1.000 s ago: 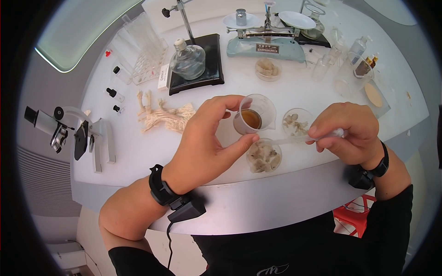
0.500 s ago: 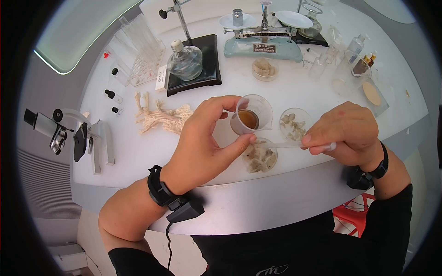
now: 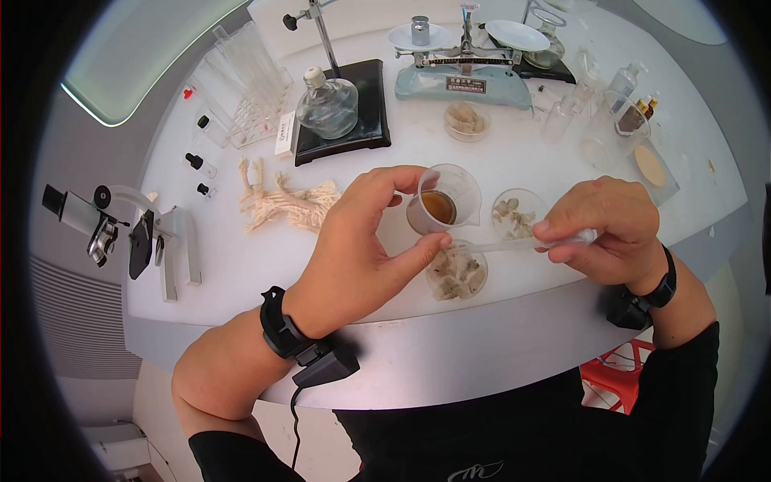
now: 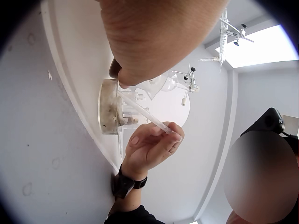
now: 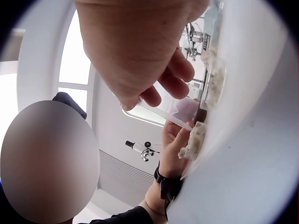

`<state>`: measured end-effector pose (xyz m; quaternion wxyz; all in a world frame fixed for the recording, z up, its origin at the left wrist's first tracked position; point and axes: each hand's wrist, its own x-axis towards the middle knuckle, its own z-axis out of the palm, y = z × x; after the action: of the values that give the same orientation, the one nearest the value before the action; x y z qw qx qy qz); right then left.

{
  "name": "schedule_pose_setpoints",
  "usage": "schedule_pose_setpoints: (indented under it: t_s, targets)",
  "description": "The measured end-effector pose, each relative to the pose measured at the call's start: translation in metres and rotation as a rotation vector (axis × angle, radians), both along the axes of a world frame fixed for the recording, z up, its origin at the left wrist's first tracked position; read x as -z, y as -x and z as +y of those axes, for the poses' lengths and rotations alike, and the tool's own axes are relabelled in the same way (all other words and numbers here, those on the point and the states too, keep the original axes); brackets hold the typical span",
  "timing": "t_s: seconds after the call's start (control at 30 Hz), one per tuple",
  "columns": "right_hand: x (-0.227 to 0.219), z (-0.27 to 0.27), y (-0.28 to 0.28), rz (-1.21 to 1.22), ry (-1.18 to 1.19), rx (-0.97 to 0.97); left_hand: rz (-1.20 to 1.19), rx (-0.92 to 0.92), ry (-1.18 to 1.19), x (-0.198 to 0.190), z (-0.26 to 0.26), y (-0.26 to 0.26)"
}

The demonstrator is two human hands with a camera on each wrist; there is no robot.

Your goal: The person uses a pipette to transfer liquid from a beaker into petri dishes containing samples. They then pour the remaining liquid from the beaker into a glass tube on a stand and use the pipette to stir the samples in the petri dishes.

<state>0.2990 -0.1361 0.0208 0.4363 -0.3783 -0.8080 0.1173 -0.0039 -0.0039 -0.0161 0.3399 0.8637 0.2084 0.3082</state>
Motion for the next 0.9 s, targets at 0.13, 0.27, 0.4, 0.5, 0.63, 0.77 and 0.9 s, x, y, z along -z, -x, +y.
schedule_pose_setpoints:
  t_s: [0.13,0.27,0.4,0.5,0.63,0.77,0.9]
  targets:
    - [0.0011,0.0008,-0.0010,0.014,-0.002,-0.012,0.002,-0.001,-0.003,-0.0006,0.0000,0.0002]
    - [0.0014,-0.0002,-0.0003,0.024,0.013,-0.008,0.004,-0.001,0.001,0.0000,0.0002,0.0005]
    - [-0.0002,-0.0003,-0.0003,0.010,0.009,0.004,0.000,-0.005,-0.002,0.0003,-0.0002,0.0004]
    - [-0.0005,-0.0007,-0.0003,0.004,0.011,0.013,-0.006,-0.003,0.013,0.0003,-0.0005,-0.0002]
    - [-0.0001,0.0003,-0.0011,-0.003,0.005,0.011,-0.004,-0.004,0.013,-0.0009,-0.0010,0.0001]
    - [-0.0001,0.0004,-0.0017,-0.012,0.004,0.014,-0.004,-0.003,0.002,-0.0003,-0.0008,0.0002]
    - [-0.0019,-0.0005,-0.0014,-0.021,0.003,0.032,-0.001,0.003,0.001,-0.0002,-0.0003,0.0002]
